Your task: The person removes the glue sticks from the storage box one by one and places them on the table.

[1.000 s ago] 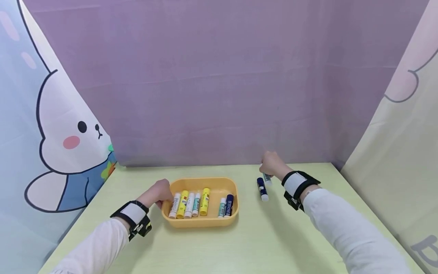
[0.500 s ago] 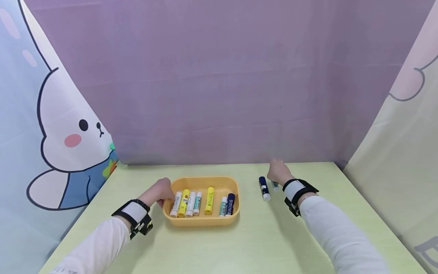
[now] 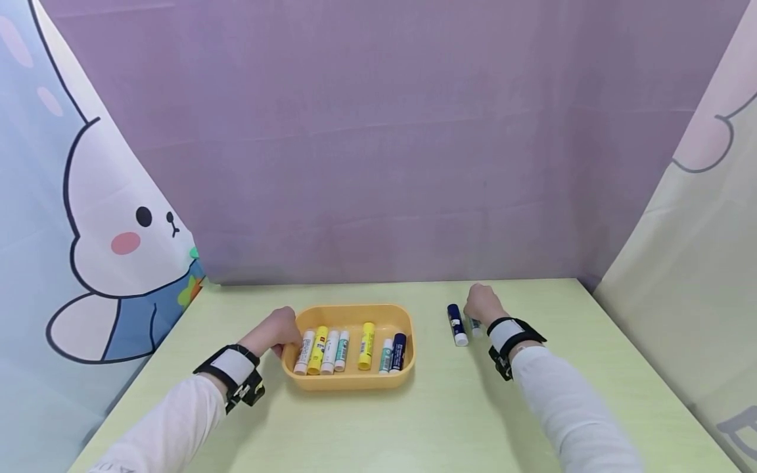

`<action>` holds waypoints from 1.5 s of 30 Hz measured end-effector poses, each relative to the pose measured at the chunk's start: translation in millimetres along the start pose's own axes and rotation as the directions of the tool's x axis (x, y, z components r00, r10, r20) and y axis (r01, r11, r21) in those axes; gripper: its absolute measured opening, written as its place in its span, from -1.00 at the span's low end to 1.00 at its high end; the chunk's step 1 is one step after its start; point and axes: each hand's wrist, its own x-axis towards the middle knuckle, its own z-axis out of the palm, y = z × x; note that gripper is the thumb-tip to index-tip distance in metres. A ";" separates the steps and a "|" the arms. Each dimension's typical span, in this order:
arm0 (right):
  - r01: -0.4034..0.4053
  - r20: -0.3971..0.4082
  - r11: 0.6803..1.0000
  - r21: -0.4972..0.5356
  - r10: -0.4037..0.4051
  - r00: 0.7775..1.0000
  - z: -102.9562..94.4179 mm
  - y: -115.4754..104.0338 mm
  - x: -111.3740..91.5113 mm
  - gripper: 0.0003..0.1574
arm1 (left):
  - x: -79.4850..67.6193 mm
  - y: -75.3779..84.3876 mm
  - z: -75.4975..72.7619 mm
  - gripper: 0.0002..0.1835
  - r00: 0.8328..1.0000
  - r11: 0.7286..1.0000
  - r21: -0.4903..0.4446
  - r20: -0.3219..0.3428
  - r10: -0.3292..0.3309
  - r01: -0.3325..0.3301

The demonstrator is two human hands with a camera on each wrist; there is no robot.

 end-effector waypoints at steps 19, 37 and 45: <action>0.008 0.014 0.999 -0.031 -0.008 1.000 17.6 6.0 0.1 -0.71 | 1.3 1.4 1.4 -0.61 1.000 1.000 0.006 0.004 0.010 -0.010; 0.056 0.003 0.998 -0.027 -0.056 0.998 19.5 12.8 0.9 -0.68 | -16.6 1.6 -17.5 -0.85 0.999 0.998 0.046 0.042 0.034 -0.036; 0.048 0.011 0.998 -0.035 -0.048 0.999 19.1 16.3 1.2 -0.62 | -27.1 8.5 -11.8 -0.91 0.993 0.977 0.195 -0.055 0.103 -0.090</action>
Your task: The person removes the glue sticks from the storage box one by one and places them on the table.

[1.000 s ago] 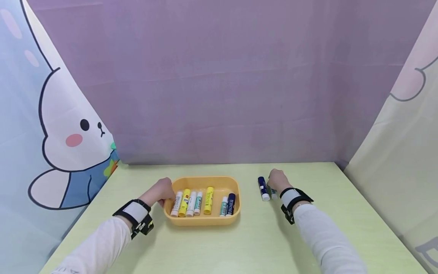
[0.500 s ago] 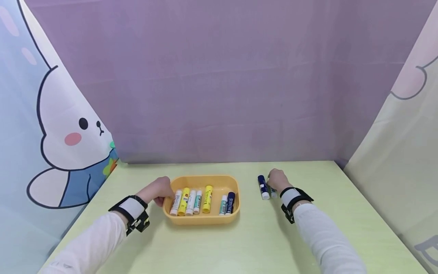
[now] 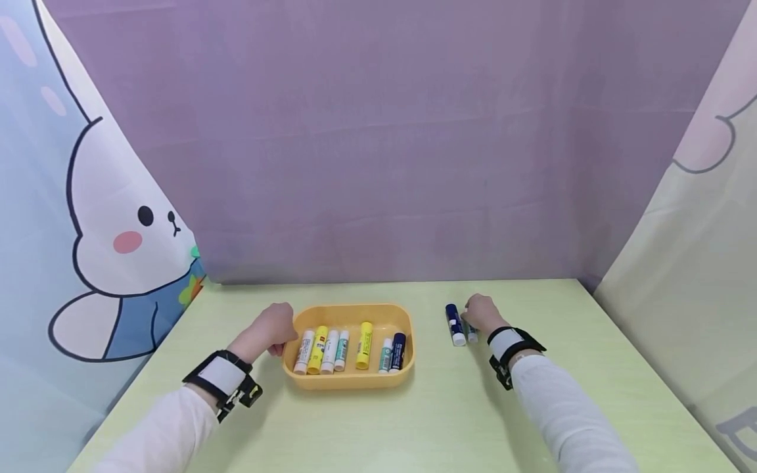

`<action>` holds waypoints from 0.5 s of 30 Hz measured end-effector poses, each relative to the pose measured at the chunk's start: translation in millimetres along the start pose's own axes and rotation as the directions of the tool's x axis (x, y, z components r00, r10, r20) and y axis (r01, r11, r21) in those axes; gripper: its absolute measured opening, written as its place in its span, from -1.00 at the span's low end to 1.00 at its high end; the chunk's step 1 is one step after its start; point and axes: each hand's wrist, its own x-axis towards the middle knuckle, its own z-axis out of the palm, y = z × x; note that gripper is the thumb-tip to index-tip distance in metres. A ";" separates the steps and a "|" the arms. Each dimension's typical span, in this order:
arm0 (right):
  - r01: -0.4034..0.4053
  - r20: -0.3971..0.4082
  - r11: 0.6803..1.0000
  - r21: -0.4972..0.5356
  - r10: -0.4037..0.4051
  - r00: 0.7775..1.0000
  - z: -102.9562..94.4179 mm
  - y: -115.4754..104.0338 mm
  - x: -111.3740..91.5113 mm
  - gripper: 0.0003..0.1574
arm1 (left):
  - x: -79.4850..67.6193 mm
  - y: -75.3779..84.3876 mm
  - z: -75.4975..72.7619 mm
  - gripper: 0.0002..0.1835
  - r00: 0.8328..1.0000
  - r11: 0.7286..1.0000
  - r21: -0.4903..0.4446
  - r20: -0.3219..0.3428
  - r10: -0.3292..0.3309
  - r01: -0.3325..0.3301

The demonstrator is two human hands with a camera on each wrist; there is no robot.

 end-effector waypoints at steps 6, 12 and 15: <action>0.012 -0.003 1.000 -0.024 -0.012 1.000 -0.5 -0.9 -2.4 -0.56 | -1.9 3.4 1.9 -0.92 1.000 1.000 0.005 -0.022 -0.018 0.018; 0.012 -0.003 1.000 -0.015 -0.012 1.000 -0.6 -1.4 -4.0 -0.57 | 0.7 0.0 0.4 -0.91 0.999 0.998 -0.060 -0.032 -0.011 0.009; 0.015 -0.003 1.000 -0.013 -0.015 1.000 -0.9 -1.1 -5.0 -0.56 | 5.9 -0.9 2.6 -0.92 0.995 0.998 -0.059 -0.099 0.012 -0.018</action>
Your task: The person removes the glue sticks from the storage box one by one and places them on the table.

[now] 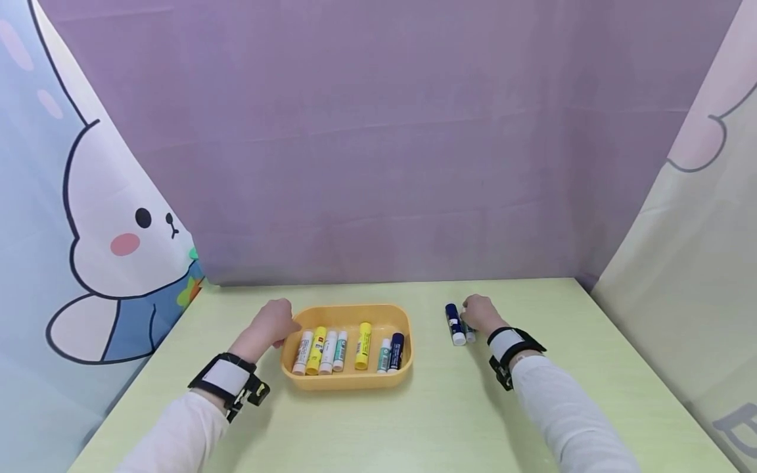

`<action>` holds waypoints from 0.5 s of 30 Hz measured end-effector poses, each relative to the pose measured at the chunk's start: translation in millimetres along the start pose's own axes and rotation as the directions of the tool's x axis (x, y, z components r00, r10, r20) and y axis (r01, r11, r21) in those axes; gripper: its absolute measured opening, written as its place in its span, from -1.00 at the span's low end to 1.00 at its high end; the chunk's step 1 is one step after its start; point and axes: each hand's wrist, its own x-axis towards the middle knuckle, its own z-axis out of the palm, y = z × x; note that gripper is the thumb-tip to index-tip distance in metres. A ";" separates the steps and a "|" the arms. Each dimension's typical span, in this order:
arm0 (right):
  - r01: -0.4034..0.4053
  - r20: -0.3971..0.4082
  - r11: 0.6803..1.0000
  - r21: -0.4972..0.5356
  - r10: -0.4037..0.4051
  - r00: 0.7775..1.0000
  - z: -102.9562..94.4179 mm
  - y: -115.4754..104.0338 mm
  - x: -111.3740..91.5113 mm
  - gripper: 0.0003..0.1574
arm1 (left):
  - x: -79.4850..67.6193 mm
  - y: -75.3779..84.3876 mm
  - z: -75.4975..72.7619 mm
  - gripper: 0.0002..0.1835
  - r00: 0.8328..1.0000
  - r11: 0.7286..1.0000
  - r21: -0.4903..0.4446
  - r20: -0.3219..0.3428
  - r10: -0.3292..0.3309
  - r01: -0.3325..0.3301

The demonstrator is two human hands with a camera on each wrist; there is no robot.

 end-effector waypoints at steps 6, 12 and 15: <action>0.022 -0.011 0.999 -0.030 -0.022 1.000 -1.1 -0.7 -2.1 -0.56 | 8.5 -2.2 7.3 -0.89 0.998 1.000 -0.009 -0.068 0.008 -0.008; 0.001 0.000 1.000 -0.006 -0.001 1.000 -2.3 -1.4 -4.0 -0.53 | 10.6 -2.3 9.0 -0.88 0.996 0.999 -0.031 -0.090 -0.021 0.018; 0.001 -0.002 1.000 0.003 -0.001 1.000 -2.5 -1.9 -4.1 -0.50 | 9.5 -2.8 10.3 -0.89 0.995 1.000 -0.021 -0.102 -0.023 0.021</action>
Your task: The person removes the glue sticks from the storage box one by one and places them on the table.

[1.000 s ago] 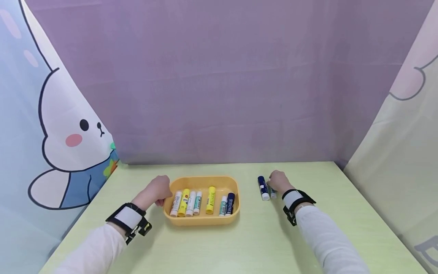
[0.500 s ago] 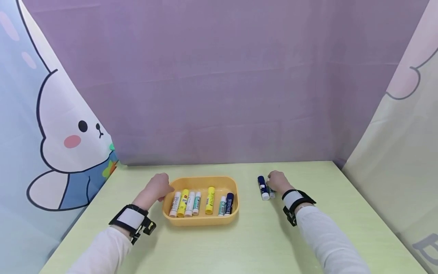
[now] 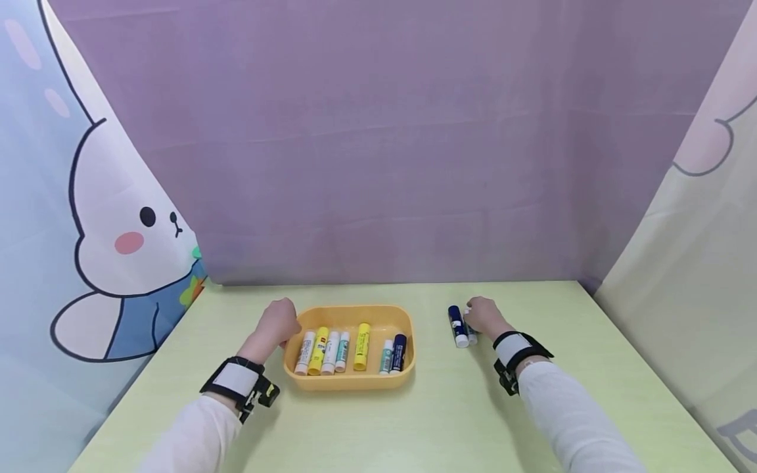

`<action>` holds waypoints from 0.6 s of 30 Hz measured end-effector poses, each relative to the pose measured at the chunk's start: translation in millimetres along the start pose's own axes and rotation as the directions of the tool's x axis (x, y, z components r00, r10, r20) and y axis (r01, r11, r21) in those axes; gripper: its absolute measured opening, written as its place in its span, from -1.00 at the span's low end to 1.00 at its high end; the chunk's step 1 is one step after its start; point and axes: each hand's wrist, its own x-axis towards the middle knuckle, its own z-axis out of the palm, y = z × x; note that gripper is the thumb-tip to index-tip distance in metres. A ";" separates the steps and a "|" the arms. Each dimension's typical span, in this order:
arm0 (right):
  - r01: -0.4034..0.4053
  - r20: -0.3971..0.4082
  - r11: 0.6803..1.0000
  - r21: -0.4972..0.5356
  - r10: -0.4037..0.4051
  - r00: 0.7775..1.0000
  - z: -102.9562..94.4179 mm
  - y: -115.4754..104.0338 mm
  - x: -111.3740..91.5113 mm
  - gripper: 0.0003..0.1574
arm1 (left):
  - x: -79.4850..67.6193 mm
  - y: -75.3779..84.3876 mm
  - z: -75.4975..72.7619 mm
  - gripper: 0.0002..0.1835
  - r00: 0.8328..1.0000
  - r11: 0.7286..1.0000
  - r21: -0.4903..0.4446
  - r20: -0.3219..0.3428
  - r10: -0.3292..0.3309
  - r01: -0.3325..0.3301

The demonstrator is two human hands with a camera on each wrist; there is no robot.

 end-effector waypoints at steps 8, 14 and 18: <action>0.029 -0.026 1.000 0.009 -0.029 0.999 -0.3 -1.7 -0.7 -0.44 | -3.4 0.0 1.7 -0.91 1.000 1.000 -0.006 -0.030 0.002 -0.002; 0.047 -0.066 0.996 0.073 -0.042 0.997 -8.5 -11.4 -3.2 -0.37 | -3.6 -0.2 2.7 -0.88 0.999 1.000 -0.006 -0.042 -0.003 0.003; 0.084 -0.117 0.992 0.090 -0.073 0.990 -17.0 -21.3 -4.0 -0.34 | -3.5 -0.3 4.2 -0.89 0.998 1.000 0.009 -0.064 0.007 -0.007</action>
